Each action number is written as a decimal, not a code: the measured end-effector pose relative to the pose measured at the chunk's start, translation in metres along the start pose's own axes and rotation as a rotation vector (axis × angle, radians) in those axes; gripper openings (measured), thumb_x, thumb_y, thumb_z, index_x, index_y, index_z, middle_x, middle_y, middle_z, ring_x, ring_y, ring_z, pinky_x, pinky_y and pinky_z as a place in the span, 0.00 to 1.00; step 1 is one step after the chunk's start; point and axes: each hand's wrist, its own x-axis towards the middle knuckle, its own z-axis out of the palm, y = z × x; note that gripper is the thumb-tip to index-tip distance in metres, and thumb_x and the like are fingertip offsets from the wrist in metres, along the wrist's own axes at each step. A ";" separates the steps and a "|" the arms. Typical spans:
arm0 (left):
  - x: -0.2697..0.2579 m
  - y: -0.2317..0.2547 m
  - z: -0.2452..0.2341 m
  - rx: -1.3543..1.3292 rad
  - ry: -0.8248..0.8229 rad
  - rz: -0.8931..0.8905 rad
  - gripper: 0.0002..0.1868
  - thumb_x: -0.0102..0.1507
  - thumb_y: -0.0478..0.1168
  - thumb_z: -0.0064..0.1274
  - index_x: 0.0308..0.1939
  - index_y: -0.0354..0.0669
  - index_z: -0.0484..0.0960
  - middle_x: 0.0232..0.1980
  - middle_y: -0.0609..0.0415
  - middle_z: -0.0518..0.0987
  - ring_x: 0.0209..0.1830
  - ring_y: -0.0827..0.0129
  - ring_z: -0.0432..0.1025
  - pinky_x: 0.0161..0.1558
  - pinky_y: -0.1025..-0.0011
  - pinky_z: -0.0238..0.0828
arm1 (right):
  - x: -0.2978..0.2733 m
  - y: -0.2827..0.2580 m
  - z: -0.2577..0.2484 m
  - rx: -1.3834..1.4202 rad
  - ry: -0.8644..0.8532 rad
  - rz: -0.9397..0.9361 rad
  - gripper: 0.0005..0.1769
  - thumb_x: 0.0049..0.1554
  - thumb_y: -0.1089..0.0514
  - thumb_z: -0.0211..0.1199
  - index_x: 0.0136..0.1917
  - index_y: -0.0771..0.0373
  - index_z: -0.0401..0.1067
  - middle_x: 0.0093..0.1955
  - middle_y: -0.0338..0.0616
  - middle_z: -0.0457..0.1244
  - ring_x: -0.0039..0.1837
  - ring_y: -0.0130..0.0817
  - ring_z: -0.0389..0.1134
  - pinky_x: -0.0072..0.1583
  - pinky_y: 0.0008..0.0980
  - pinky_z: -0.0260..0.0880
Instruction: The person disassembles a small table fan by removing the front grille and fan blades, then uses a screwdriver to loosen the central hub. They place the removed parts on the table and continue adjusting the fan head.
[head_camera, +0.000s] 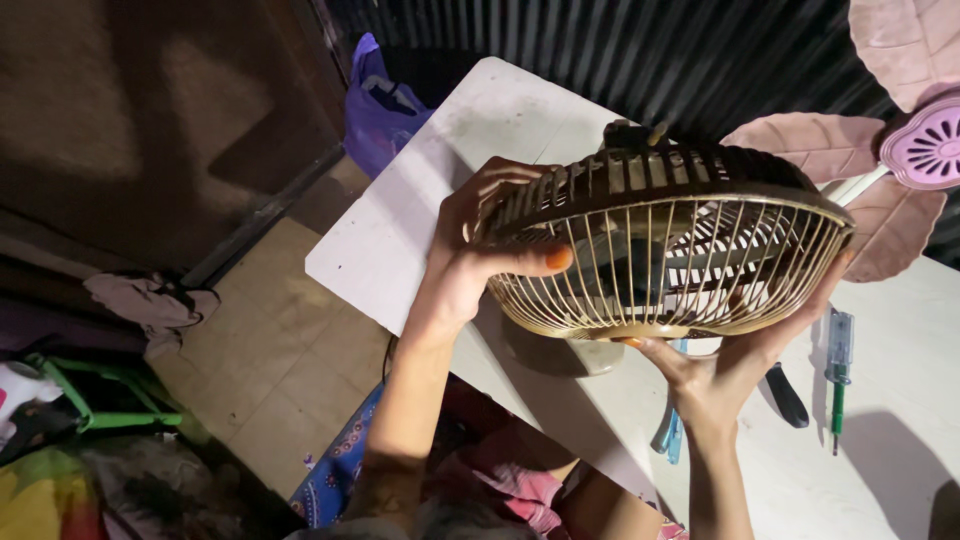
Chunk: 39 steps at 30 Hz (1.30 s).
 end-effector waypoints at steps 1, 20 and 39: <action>0.002 -0.001 -0.001 0.011 -0.005 0.026 0.33 0.47 0.40 0.74 0.54 0.33 0.80 0.50 0.52 0.82 0.54 0.66 0.77 0.64 0.69 0.71 | 0.001 -0.001 0.000 -0.043 0.002 -0.010 0.83 0.42 0.41 0.83 0.87 0.57 0.22 0.90 0.51 0.29 0.89 0.44 0.35 0.88 0.45 0.38; 0.075 -0.018 -0.014 0.188 0.011 0.205 0.22 0.65 0.45 0.61 0.59 0.38 0.80 0.51 0.54 0.82 0.54 0.70 0.75 0.60 0.70 0.71 | 0.054 0.074 -0.003 0.409 -0.064 0.113 0.52 0.67 0.37 0.66 0.87 0.58 0.38 0.87 0.49 0.44 0.84 0.41 0.48 0.84 0.41 0.53; 0.051 -0.148 -0.030 0.177 0.135 0.387 0.71 0.52 0.47 0.81 0.83 0.40 0.41 0.82 0.45 0.54 0.83 0.56 0.53 0.82 0.58 0.53 | 0.099 0.084 -0.015 0.758 -0.133 0.485 0.25 0.72 0.51 0.52 0.79 0.57 0.58 0.66 0.36 0.64 0.62 0.25 0.67 0.55 0.28 0.74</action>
